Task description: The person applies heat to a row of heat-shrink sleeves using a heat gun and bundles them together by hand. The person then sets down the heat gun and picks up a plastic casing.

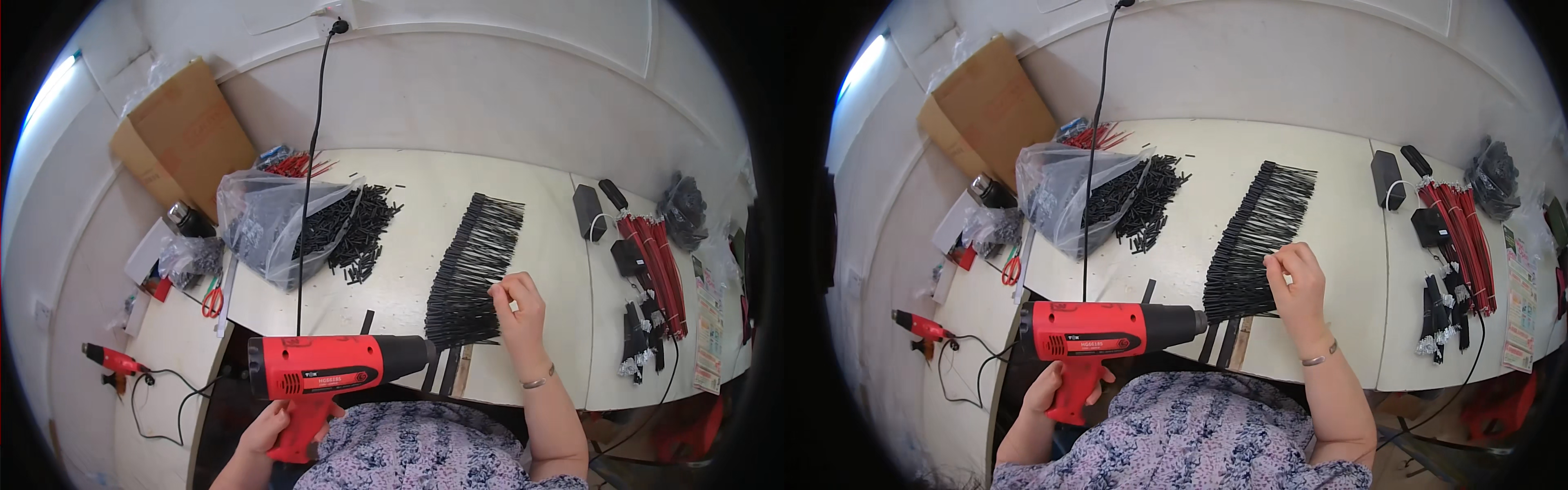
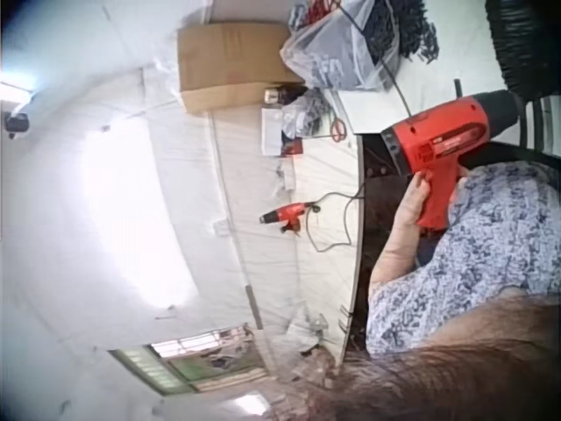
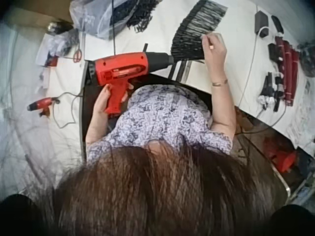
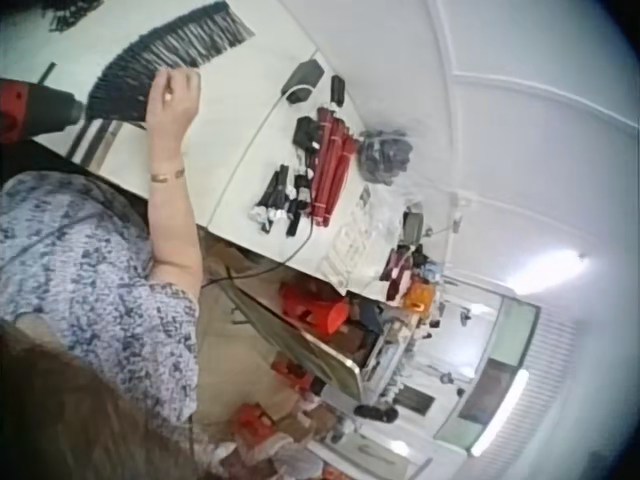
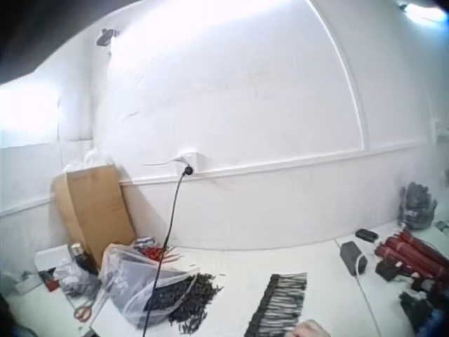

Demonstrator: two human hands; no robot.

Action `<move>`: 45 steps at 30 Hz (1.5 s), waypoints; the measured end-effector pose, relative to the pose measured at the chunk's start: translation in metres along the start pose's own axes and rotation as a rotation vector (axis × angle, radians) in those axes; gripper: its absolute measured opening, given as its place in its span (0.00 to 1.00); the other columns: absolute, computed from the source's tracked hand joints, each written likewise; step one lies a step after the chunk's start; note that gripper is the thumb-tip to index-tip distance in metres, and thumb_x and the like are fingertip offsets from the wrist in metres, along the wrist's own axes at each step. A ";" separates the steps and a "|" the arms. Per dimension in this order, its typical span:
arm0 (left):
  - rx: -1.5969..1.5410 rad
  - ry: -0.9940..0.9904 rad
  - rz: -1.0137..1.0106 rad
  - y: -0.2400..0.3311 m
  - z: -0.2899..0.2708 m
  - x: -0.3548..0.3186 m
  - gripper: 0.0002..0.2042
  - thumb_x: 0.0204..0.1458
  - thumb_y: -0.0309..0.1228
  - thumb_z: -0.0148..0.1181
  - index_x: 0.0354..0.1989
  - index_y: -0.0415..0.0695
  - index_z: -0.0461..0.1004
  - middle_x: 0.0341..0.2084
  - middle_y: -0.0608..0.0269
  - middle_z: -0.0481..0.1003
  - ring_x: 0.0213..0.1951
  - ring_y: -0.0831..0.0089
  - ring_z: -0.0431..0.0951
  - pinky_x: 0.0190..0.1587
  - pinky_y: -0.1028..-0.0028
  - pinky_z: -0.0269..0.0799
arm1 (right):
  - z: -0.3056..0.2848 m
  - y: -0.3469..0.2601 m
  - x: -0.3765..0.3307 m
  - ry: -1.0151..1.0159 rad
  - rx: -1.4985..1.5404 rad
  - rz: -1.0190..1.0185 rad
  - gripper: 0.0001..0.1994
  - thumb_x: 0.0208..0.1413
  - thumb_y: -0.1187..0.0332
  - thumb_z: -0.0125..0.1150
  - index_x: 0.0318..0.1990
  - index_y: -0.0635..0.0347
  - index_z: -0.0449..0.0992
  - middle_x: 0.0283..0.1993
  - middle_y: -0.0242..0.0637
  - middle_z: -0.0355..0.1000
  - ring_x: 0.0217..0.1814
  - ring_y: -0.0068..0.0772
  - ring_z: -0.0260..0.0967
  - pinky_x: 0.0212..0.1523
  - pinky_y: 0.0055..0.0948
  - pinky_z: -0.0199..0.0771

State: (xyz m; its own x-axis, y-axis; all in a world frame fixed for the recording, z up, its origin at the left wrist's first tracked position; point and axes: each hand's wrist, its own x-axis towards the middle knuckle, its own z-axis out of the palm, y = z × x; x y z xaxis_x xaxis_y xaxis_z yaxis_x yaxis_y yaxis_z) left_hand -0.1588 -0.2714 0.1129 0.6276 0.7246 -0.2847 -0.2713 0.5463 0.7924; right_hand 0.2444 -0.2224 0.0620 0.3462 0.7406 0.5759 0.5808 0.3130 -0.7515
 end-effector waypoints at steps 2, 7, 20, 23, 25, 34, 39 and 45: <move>0.057 0.025 0.018 0.004 0.009 -0.002 0.41 0.54 0.49 0.65 0.67 0.29 0.57 0.55 0.37 0.70 0.39 0.68 0.77 0.42 0.71 0.74 | 0.000 0.000 0.000 0.003 -0.007 -0.017 0.05 0.57 0.77 0.64 0.31 0.67 0.76 0.33 0.38 0.70 0.29 0.30 0.68 0.29 0.26 0.69; 0.169 0.120 -0.018 0.007 0.023 -0.009 0.38 0.53 0.46 0.64 0.64 0.28 0.61 0.53 0.42 0.71 0.38 0.69 0.76 0.40 0.71 0.74 | 0.002 -0.003 -0.001 -0.018 0.008 -0.033 0.05 0.56 0.77 0.65 0.30 0.67 0.76 0.34 0.39 0.71 0.29 0.31 0.70 0.27 0.28 0.70; 0.109 0.125 -0.061 0.009 0.015 -0.005 0.38 0.52 0.43 0.66 0.65 0.30 0.60 0.52 0.36 0.72 0.30 0.61 0.78 0.30 0.69 0.74 | 0.002 -0.002 -0.002 -0.025 0.002 -0.027 0.05 0.56 0.76 0.65 0.29 0.66 0.76 0.34 0.39 0.71 0.28 0.32 0.70 0.26 0.29 0.71; 0.131 0.127 -0.030 0.010 0.023 -0.003 0.38 0.52 0.43 0.65 0.65 0.29 0.60 0.52 0.36 0.72 0.30 0.61 0.78 0.30 0.69 0.74 | 0.003 0.000 -0.002 -0.028 -0.002 -0.036 0.05 0.56 0.77 0.65 0.30 0.66 0.76 0.34 0.39 0.71 0.28 0.32 0.70 0.26 0.28 0.71; 0.139 0.121 -0.032 0.011 0.022 -0.001 0.38 0.52 0.43 0.65 0.65 0.29 0.60 0.52 0.35 0.72 0.30 0.61 0.78 0.30 0.69 0.74 | 0.003 0.001 -0.002 -0.016 -0.004 -0.034 0.05 0.56 0.77 0.65 0.30 0.66 0.76 0.33 0.39 0.71 0.28 0.32 0.70 0.25 0.28 0.70; 0.112 0.071 -0.014 0.011 0.016 0.000 0.37 0.55 0.42 0.63 0.66 0.28 0.58 0.55 0.36 0.70 0.36 0.66 0.77 0.35 0.69 0.75 | 0.003 0.001 -0.002 -0.028 -0.020 -0.039 0.05 0.55 0.77 0.65 0.29 0.66 0.76 0.33 0.38 0.71 0.28 0.32 0.69 0.25 0.28 0.70; 0.095 0.095 -0.002 0.012 0.019 0.002 0.38 0.54 0.43 0.64 0.66 0.29 0.57 0.55 0.36 0.70 0.35 0.65 0.77 0.34 0.68 0.75 | 0.002 0.000 -0.002 -0.030 -0.021 -0.028 0.05 0.55 0.77 0.65 0.29 0.66 0.76 0.33 0.39 0.71 0.27 0.32 0.69 0.25 0.29 0.70; 0.101 0.073 -0.009 0.012 0.017 0.004 0.39 0.54 0.43 0.64 0.67 0.31 0.56 0.55 0.36 0.69 0.34 0.65 0.77 0.34 0.69 0.75 | 0.002 0.001 -0.002 -0.031 -0.033 -0.037 0.05 0.55 0.77 0.65 0.29 0.66 0.76 0.33 0.39 0.71 0.28 0.33 0.70 0.25 0.29 0.70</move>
State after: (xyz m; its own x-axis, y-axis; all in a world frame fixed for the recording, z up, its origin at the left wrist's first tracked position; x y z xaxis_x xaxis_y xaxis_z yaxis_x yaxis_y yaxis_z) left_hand -0.1470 -0.2696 0.1309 0.5740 0.7504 -0.3278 -0.1886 0.5107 0.8388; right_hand 0.2425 -0.2225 0.0594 0.3018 0.7470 0.5924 0.6164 0.3211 -0.7190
